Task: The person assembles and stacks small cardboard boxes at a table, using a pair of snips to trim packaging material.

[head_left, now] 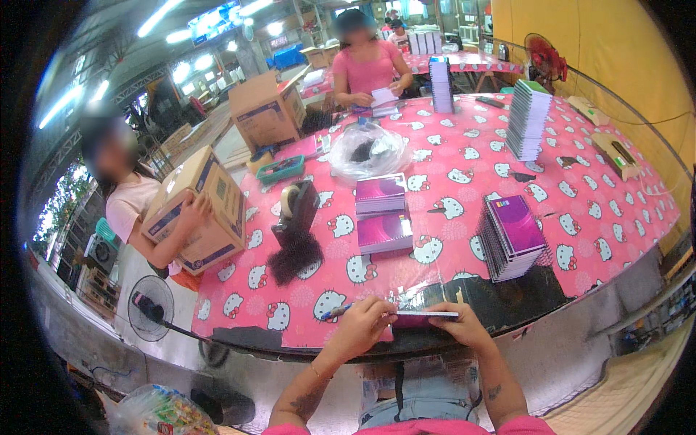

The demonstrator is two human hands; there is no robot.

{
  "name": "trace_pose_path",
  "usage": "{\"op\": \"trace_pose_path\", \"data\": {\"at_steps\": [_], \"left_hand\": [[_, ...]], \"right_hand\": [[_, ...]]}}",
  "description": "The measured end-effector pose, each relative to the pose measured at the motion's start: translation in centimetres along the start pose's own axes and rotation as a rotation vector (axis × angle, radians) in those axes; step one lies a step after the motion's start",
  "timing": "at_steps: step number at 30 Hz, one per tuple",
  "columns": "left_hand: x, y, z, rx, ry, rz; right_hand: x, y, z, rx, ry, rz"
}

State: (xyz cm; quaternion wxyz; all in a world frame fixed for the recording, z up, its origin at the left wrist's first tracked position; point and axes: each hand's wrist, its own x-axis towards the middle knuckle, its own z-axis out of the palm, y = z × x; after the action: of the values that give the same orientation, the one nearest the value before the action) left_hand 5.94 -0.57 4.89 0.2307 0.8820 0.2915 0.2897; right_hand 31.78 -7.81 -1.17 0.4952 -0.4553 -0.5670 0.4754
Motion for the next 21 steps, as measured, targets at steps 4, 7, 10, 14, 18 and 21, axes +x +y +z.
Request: {"op": "trace_pose_path", "data": {"at_steps": [4, 7, 10, 14, 18, 21], "left_hand": [[0.6, 0.2, -0.4, 0.114, -0.013, 0.059], [0.3, -1.4, -0.2, 0.152, -0.103, 0.029], [0.6, 0.6, -0.3, 0.103, -0.006, 0.033], [0.0, -1.3, -1.1, 0.185, -0.284, -0.082], [0.4, 1.2, -0.8, 0.032, -0.032, 0.044], [0.6, 0.0, 0.0, 0.092, -0.145, 0.065]], "right_hand": [[-0.2, -0.3, 0.0, 0.009, 0.004, 0.024], [-0.3, 0.0, 0.1, 0.030, 0.010, 0.020], [-0.6, -0.2, 0.0, -0.024, 0.028, 0.018], [-1.4, -2.2, 0.7, -0.147, 0.015, 0.040], [-1.8, -2.3, 1.1, -0.134, 0.096, 0.039], [-2.3, -2.8, 1.1, -0.073, 0.116, 0.005]]}}
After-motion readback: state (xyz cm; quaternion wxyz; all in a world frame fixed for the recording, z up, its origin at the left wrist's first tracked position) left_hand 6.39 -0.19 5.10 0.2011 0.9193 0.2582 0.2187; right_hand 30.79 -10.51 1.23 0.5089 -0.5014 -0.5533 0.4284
